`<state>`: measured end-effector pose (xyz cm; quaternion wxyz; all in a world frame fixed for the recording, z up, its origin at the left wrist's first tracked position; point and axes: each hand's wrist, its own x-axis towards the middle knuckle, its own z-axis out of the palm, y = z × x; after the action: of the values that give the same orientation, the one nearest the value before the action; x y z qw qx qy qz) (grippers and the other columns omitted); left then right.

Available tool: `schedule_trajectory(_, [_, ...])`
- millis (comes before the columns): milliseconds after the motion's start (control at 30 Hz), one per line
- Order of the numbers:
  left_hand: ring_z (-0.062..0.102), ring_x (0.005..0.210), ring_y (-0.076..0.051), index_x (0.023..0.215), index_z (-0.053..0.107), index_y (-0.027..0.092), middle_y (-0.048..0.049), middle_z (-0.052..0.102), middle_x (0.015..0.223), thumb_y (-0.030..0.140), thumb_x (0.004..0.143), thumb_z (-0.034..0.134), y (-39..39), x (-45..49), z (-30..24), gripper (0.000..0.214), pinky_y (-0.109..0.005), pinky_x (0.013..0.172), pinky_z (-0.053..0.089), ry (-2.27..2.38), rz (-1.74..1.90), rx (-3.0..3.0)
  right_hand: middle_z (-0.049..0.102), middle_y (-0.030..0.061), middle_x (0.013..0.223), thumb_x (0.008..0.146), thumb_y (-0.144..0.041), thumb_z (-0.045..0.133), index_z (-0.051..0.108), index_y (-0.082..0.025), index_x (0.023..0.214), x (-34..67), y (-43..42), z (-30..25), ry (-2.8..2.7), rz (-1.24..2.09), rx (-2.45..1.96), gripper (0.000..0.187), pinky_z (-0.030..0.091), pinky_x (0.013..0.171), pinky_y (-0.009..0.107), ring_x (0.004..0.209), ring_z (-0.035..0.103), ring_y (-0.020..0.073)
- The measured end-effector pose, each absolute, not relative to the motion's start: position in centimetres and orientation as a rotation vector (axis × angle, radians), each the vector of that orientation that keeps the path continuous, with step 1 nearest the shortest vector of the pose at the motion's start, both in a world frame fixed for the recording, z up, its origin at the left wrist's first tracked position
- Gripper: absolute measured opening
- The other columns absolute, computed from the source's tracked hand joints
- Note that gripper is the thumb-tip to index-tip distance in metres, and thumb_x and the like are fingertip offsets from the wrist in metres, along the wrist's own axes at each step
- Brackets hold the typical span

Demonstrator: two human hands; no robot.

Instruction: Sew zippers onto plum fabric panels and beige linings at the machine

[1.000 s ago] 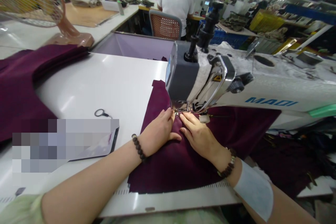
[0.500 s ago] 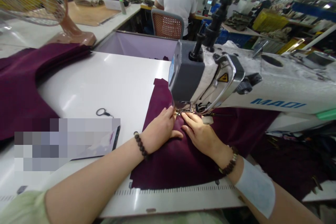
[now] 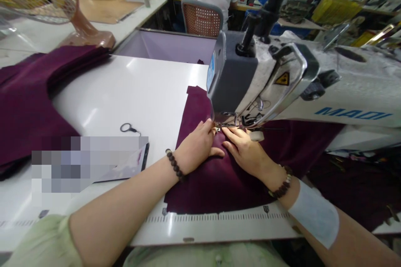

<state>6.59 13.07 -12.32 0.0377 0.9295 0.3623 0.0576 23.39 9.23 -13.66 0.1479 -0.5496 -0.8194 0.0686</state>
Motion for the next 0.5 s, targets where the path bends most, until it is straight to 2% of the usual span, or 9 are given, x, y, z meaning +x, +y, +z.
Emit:
schedule_trajectory(200, [0.040,0.120,-0.027,0.117,0.048,-0.001,-0.0186,0.051,0.118,0.056,0.069,0.060,13.04,6.73,-12.39,0.075,-0.035,0.105,0.031,1.118,0.131,2.822,0.055,0.0119,0.122,0.092,-0.030,0.034,0.050,-0.010,0.122,23.45,9.21,-13.77,-2.380,0.190,-1.575,0.039,0.025,0.105,0.049,0.117,0.045,0.0235])
schedule_trajectory(500, [0.042,0.118,-0.026,0.108,0.052,0.000,-0.0195,0.049,0.119,0.057,0.068,0.058,13.19,6.69,-12.52,0.070,-0.033,0.105,0.030,1.135,0.097,2.782,0.056,0.0118,0.120,0.092,-0.030,0.034,0.049,-0.011,0.122,23.51,9.32,-14.00,-2.385,0.173,-1.547,0.039,0.025,0.103,0.050,0.115,0.047,0.0236])
